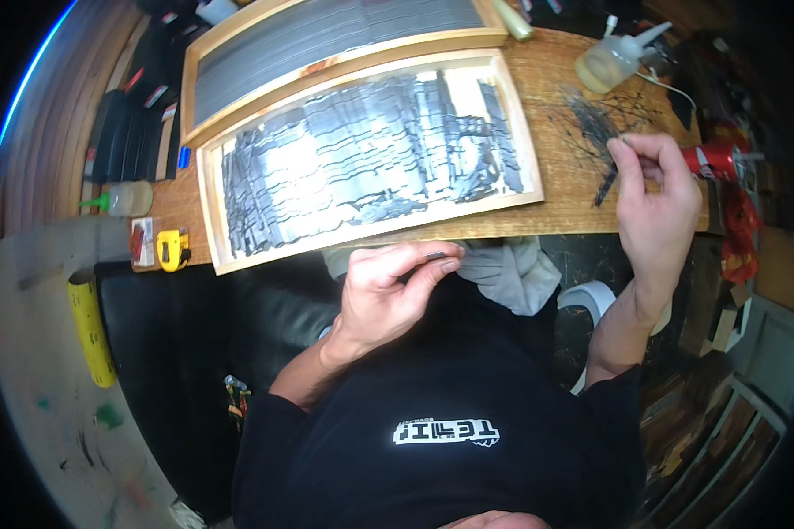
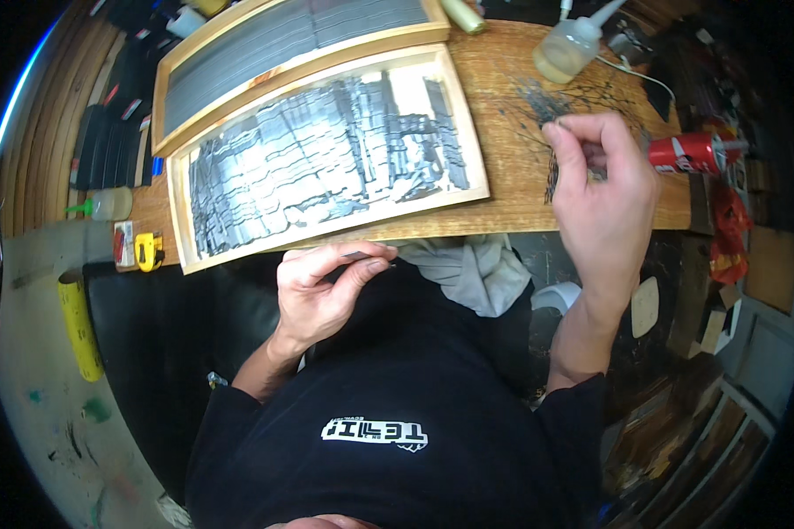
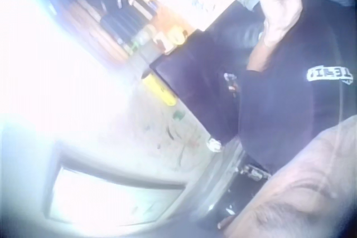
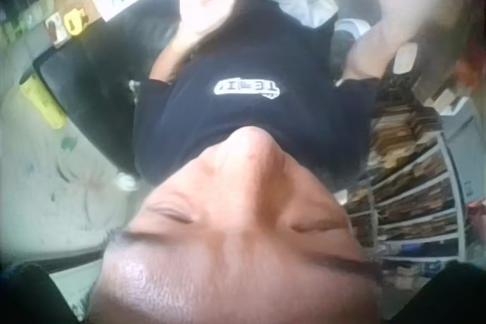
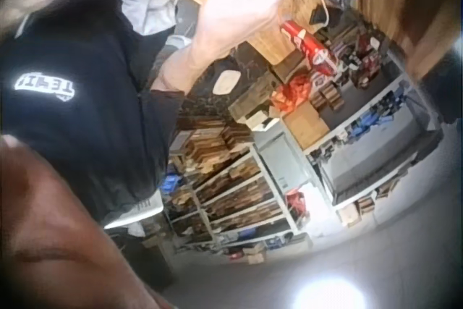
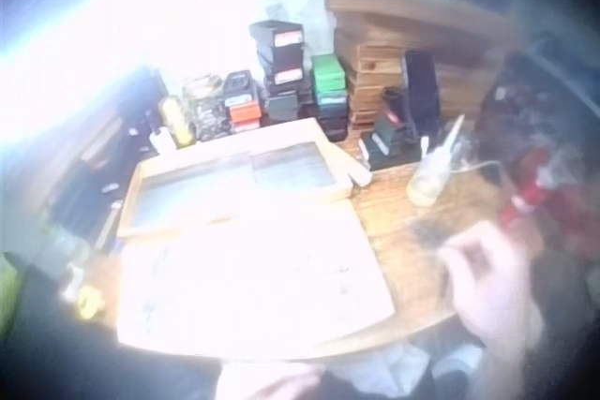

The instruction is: The person sits at a workbench and repeatedly picks up small gray strips, folds or bends them, and places them into a wooden tray. The person also wipes the strips with a cloth and occasionally lifts the tray lid to arrange the contents.

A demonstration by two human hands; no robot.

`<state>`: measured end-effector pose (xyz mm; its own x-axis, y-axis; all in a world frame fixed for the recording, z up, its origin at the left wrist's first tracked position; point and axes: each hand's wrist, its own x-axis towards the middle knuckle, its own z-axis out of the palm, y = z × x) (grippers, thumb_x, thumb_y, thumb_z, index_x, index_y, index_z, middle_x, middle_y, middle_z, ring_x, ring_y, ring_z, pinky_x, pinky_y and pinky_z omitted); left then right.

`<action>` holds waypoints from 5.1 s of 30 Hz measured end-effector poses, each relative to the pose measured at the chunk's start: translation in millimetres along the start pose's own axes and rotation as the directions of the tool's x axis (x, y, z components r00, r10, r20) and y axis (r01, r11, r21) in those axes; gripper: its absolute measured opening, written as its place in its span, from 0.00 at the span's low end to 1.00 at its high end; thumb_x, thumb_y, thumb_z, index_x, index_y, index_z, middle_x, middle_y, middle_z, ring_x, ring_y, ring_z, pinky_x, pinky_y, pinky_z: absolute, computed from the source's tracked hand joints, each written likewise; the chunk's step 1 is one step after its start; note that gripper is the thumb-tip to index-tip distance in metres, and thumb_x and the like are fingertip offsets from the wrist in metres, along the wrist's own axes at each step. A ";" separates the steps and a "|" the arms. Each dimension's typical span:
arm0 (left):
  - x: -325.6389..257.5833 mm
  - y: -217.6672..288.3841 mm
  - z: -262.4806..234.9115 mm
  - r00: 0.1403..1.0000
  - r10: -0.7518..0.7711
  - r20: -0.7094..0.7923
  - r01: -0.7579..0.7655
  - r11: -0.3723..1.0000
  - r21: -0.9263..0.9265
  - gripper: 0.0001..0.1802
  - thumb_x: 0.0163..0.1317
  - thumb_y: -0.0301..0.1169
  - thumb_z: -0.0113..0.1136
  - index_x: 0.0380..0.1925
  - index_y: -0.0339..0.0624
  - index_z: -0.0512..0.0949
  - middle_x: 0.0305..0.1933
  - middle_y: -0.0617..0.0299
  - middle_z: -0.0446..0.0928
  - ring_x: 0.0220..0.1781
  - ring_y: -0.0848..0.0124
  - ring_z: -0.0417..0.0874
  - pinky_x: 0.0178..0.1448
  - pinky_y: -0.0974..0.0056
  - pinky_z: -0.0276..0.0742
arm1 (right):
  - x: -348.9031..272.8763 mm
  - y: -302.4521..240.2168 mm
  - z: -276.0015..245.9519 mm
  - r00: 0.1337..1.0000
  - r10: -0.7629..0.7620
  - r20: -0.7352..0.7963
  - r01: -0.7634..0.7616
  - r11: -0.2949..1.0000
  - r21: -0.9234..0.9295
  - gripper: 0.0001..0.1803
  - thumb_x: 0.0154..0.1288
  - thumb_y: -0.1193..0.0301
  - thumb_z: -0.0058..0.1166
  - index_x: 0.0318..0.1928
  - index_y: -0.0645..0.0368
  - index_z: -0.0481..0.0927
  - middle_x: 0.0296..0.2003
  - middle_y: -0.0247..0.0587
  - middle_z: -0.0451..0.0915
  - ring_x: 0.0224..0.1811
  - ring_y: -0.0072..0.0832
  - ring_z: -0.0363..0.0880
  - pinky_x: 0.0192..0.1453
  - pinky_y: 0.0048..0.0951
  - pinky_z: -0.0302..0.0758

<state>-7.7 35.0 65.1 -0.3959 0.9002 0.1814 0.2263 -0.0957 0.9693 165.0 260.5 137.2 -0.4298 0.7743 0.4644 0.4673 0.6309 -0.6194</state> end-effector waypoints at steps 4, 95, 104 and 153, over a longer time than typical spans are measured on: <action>-3.6 -5.2 8.0 0.999 -0.032 0.024 0.033 0.999 -0.030 0.07 0.67 0.17 0.70 0.44 0.30 0.88 0.41 0.51 0.92 0.43 0.66 0.94 0.51 0.65 0.90 | 23.3 49.6 -6.2 0.982 0.154 0.105 -0.161 0.985 0.065 0.06 0.72 0.76 0.66 0.40 0.66 0.83 0.30 0.37 0.85 0.30 0.18 0.81 0.38 0.24 0.78; -51.5 -43.1 3.9 0.972 -0.184 0.148 0.187 0.982 -0.007 0.08 0.64 0.20 0.71 0.43 0.33 0.88 0.31 0.49 0.86 0.27 0.61 0.87 0.31 0.63 0.77 | -126.5 -16.1 83.5 0.728 -0.135 0.672 -0.442 0.657 0.611 0.07 0.59 0.79 0.77 0.38 0.63 0.92 0.31 0.35 0.83 0.30 0.20 0.80 0.33 0.23 0.75; -31.1 -68.3 0.2 0.740 -0.548 0.390 0.655 0.718 -0.235 0.06 0.74 0.27 0.67 0.38 0.36 0.88 0.32 0.64 0.88 0.32 0.82 0.81 0.35 0.72 0.75 | -178.4 2.5 112.3 0.618 0.255 0.743 -0.780 0.320 0.538 0.08 0.72 0.76 0.69 0.44 0.70 0.88 0.31 0.29 0.83 0.29 0.10 0.75 0.31 0.17 0.71; -49.7 -44.4 -0.9 0.989 -0.096 0.116 0.092 0.995 0.041 0.11 0.61 0.22 0.75 0.44 0.32 0.89 0.35 0.48 0.89 0.33 0.61 0.92 0.37 0.65 0.85 | -141.4 -14.9 85.0 0.814 -0.161 0.558 -0.305 0.699 0.646 0.10 0.60 0.81 0.75 0.39 0.62 0.86 0.35 0.40 0.86 0.36 0.28 0.86 0.41 0.26 0.81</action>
<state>1.1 -5.9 13.2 -0.3095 0.9486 0.0666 0.2256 0.0052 0.9742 153.1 137.5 27.0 -0.8560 0.5017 0.1247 -0.0417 0.1734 -0.9840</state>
